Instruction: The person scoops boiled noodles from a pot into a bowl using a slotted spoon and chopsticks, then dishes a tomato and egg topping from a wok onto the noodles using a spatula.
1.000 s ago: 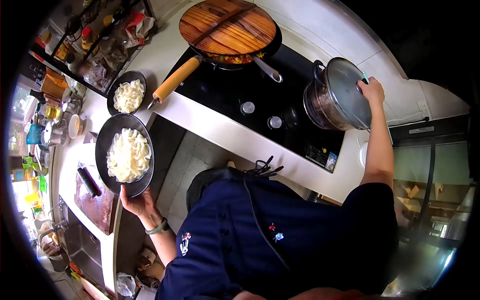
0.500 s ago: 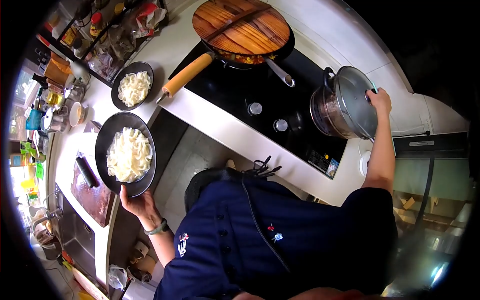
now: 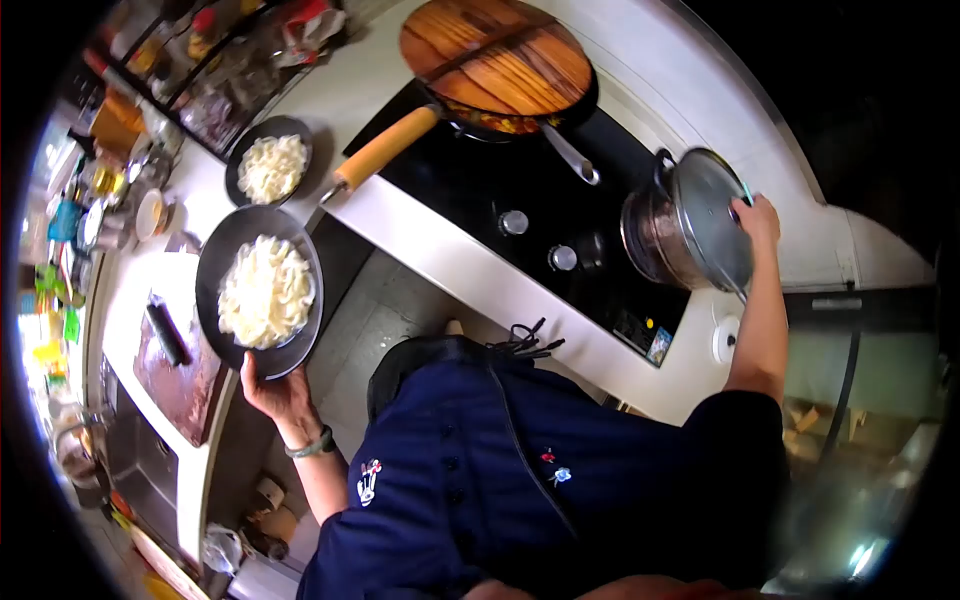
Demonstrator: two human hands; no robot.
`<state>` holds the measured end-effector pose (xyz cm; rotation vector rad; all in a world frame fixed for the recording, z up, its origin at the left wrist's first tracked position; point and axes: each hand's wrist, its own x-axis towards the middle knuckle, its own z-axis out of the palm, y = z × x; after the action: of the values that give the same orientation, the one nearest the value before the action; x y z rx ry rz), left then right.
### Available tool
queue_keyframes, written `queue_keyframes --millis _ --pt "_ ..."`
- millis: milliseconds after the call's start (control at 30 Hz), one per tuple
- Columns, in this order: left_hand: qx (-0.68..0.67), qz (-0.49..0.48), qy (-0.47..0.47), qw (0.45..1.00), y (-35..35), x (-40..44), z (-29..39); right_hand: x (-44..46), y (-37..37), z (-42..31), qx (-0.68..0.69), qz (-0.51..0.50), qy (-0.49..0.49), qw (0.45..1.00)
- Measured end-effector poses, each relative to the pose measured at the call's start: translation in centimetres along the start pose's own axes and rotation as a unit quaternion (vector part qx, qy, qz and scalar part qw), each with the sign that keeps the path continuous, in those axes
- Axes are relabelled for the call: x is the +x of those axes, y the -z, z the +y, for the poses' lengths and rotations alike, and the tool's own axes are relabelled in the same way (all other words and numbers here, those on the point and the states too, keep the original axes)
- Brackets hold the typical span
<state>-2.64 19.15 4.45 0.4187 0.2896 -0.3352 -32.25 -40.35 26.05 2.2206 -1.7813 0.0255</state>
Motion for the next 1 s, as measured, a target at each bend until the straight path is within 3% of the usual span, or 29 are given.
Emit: queue_keyframes --millis 200,300,400,467,567,633,700,733,767,800,933,1000 --pt "-0.022 0.009 -0.024 0.999 0.2 0.0 -0.5 2.5 -1.4 0.8 0.070 -0.097 0.046 0.992" --pt "-0.027 0.014 -0.035 0.999 -0.7 -0.5 -0.6 2.6 -0.5 1.1 0.054 -0.125 0.048 0.989" --pt "-0.041 0.009 -0.032 0.999 -0.4 -0.6 -0.8 2.1 2.2 -2.3 -0.055 -0.117 0.032 0.991" --pt "-0.039 0.021 -0.053 0.998 -0.7 -0.7 -0.8 4.9 1.9 -4.0 -0.126 0.152 0.114 0.974" --pt "-0.027 0.026 -0.066 0.997 -0.2 -0.8 -0.8 6.7 3.5 -14.6 0.020 0.126 0.166 0.978" --pt "-0.023 0.010 -0.073 0.997 -0.7 -1.0 -1.0 5.0 5.2 -23.3 0.194 -0.083 0.220 0.952" --pt "-0.023 0.011 -0.081 0.996 -1.3 -1.3 -1.2 8.5 -0.1 -32.1 0.115 0.038 0.237 0.964" --pt "-0.024 0.015 -0.082 0.996 -1.7 -1.4 -1.3 3.7 2.4 -35.6 0.125 0.018 0.225 0.966" --pt "-0.017 0.021 -0.092 0.995 -2.3 -1.7 -1.5 4.8 0.7 -39.1 0.116 -0.022 0.235 0.965" --pt "-0.012 0.027 -0.095 0.995 -2.6 -1.8 -1.5 5.2 0.3 -41.9 0.138 -0.171 0.243 0.945" --pt "-0.004 0.075 -0.117 0.990 -3.3 -2.2 -2.1 3.9 -1.4 -48.9 0.165 -0.186 0.173 0.953" --pt "0.001 0.093 -0.124 0.988 -3.5 -2.1 -2.4 4.9 -2.8 -51.5 0.243 -0.235 0.095 0.936"
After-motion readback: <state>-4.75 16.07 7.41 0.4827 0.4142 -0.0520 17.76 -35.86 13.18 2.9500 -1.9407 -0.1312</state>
